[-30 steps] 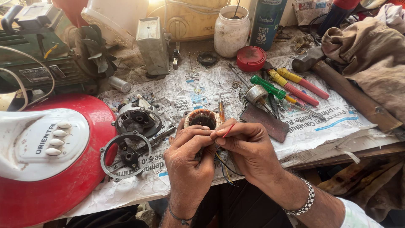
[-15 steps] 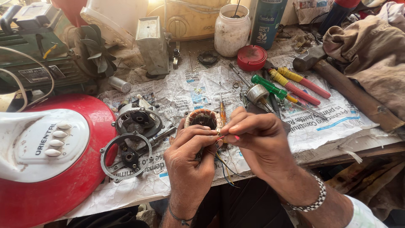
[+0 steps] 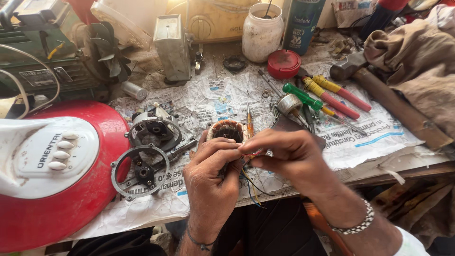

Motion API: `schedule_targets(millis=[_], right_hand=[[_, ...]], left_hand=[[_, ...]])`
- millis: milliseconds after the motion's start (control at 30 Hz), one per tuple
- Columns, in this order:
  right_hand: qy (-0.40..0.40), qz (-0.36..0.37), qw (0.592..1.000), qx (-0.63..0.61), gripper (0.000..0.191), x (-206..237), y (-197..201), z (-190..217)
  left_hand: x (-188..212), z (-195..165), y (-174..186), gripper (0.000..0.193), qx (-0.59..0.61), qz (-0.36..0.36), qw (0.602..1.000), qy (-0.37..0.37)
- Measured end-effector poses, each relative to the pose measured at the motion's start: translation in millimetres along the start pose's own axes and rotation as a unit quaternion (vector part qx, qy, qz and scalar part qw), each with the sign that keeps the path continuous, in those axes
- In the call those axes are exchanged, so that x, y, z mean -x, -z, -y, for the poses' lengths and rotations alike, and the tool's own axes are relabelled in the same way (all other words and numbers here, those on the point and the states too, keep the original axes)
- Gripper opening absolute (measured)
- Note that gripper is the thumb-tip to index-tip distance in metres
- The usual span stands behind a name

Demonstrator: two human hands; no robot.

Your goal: The person works on a fan motor stator on a newspaper-covered workbench, first manipulating the multicolored lead wires and coil windings with a small wooden stick, then fitting insulating paper wedges into the stator slots and pressing them into place by hand while holding the stator steady.

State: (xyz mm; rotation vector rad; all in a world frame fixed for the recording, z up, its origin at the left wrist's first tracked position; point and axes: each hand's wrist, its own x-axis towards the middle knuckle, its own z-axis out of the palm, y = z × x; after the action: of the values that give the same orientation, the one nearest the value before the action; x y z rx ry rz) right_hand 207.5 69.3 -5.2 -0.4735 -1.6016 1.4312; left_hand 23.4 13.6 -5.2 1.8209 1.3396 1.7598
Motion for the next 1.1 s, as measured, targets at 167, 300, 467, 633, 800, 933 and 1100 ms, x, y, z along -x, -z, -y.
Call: schedule_targets(millis=[167,300,467,633,800,933,1100], right_hand=[[0.019,0.018,0.999,0.036,0.023,3,1,-14],[0.018,0.027,0.999,0.019,0.019,-1,2,-11],[0.01,0.012,0.999,-0.038,0.016,-2,-1,-17],[0.008,0.007,0.996,-0.083,0.015,-3,-3,-20],[0.008,-0.007,0.99,-0.142,0.018,-4,-7,-22],[0.006,-0.023,0.981,-0.191,0.018,-2,-11,-21],[0.016,-0.039,0.982,-0.186,0.017,-1,-15,-13]], left_hand=[[1,1,1,0.013,-0.005,0.009,1.0,0.002],[1,1,0,0.013,-0.008,0.009,1.0,0.004],[2,1,0,0.013,-0.018,0.008,1.0,-0.001],[1,1,0,0.013,-0.023,0.008,1.0,0.003],[1,3,-1,0.01,0.011,0.009,0.999,0.051],[1,4,-2,0.011,-0.014,-0.004,1.0,-0.009],[0,3,-2,0.01,-0.017,-0.003,1.0,-0.009]])
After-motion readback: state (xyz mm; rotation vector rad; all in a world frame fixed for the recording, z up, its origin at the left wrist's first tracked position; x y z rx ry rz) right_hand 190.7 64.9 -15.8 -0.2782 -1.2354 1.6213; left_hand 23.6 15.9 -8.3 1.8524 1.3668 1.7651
